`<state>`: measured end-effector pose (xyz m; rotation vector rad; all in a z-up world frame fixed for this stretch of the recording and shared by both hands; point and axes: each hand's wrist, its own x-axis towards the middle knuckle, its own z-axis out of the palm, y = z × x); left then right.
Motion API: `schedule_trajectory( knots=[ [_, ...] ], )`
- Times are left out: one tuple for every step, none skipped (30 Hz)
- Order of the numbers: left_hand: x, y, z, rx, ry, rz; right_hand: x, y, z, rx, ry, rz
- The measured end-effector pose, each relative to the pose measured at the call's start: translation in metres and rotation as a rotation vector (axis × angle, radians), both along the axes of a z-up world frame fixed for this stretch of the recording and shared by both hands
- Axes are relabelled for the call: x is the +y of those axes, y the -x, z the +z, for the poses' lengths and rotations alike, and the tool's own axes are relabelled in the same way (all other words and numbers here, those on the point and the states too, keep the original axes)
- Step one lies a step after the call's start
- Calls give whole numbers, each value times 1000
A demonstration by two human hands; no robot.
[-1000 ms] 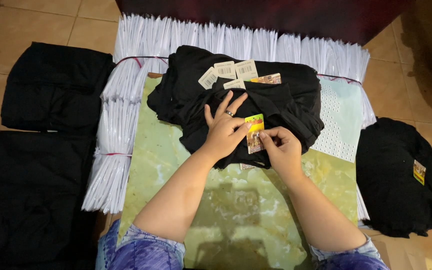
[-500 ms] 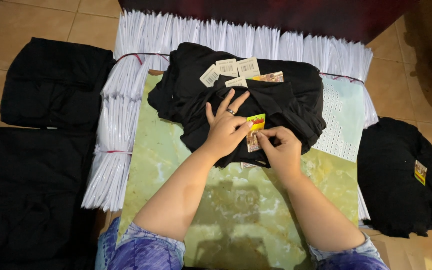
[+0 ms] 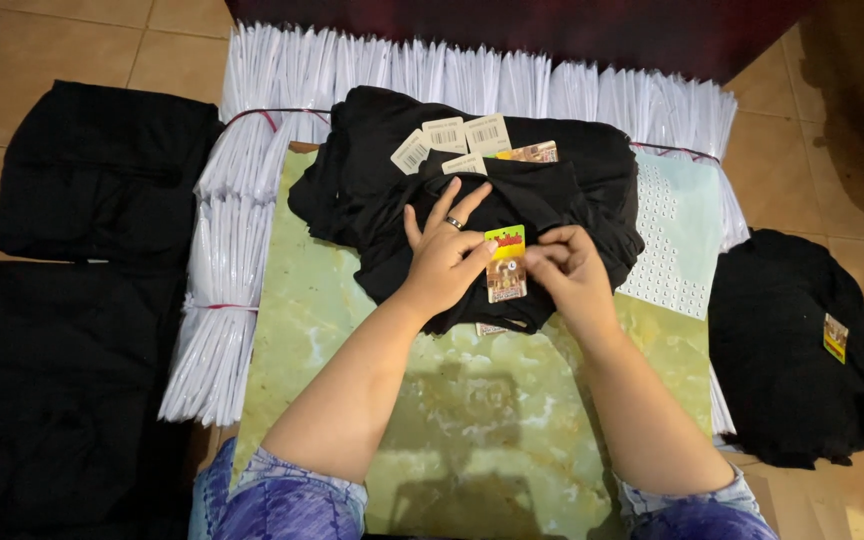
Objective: The person attaches small yellow tags to a stack of black garments on a table. They repeatedly pick up tags, place them on the clothing, and smooth the fabric. The hands remain in view throughout the process.
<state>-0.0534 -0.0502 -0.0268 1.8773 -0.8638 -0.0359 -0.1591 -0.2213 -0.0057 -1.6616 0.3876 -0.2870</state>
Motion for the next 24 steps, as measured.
schedule_trajectory(
  knots=[
    [-1,0,-1,-1,0,0,-1,0,-4,-1,0,0],
    [-1,0,-3,-9,1,6,-1,0,-9,33,33,-1],
    [-1,-1,-4,-16,1,11,-2,0,-14,68,65,-3],
    [-1,0,-2,-16,0,11,-8,-1,-18,68,64,-3],
    [-1,0,-1,-24,-1,15,-14,-2,-23,44,63,45],
    [0,1,0,-33,-2,18,-20,-2,-28,21,62,93],
    [0,2,2,-33,-3,18,-29,0,-23,20,61,93],
    [0,2,4,-46,-16,28,-38,3,-18,25,83,196],
    [1,2,6,-61,-26,42,-47,3,-12,27,107,303],
    [3,2,6,-63,-25,46,-46,7,8,25,109,306],
    [4,1,5,-84,-37,56,-46,10,28,-36,373,439],
    [4,0,5,-105,-49,67,-45,13,48,-99,639,568],
    [5,0,4,-107,-44,69,-46,13,47,-100,645,570],
    [6,-1,3,-174,-39,105,-47,12,46,-136,706,636],
    [7,-1,3,-243,-36,143,-48,11,45,-175,766,702],
    [8,-3,4,-246,-31,147,-46,11,47,-178,772,704],
    [10,-4,5,-267,-24,144,-42,12,48,-151,827,697],
    [12,-4,5,-288,-18,141,-39,12,49,-123,882,690],
    [14,-5,6,-290,-15,146,-40,14,50,-125,885,694],
    [16,-6,7,-327,-28,157,-41,15,50,-113,822,681],
    [16,-6,9,-364,-39,168,-43,15,51,-100,762,667],
    [17,-9,7,-366,-34,174,-45,15,49,-103,768,671],
    [18,-11,5,-379,-45,163,-46,15,46,-87,736,653],
    [19,-14,4,-392,-56,152,-47,15,43,-72,705,635]
  ],
)
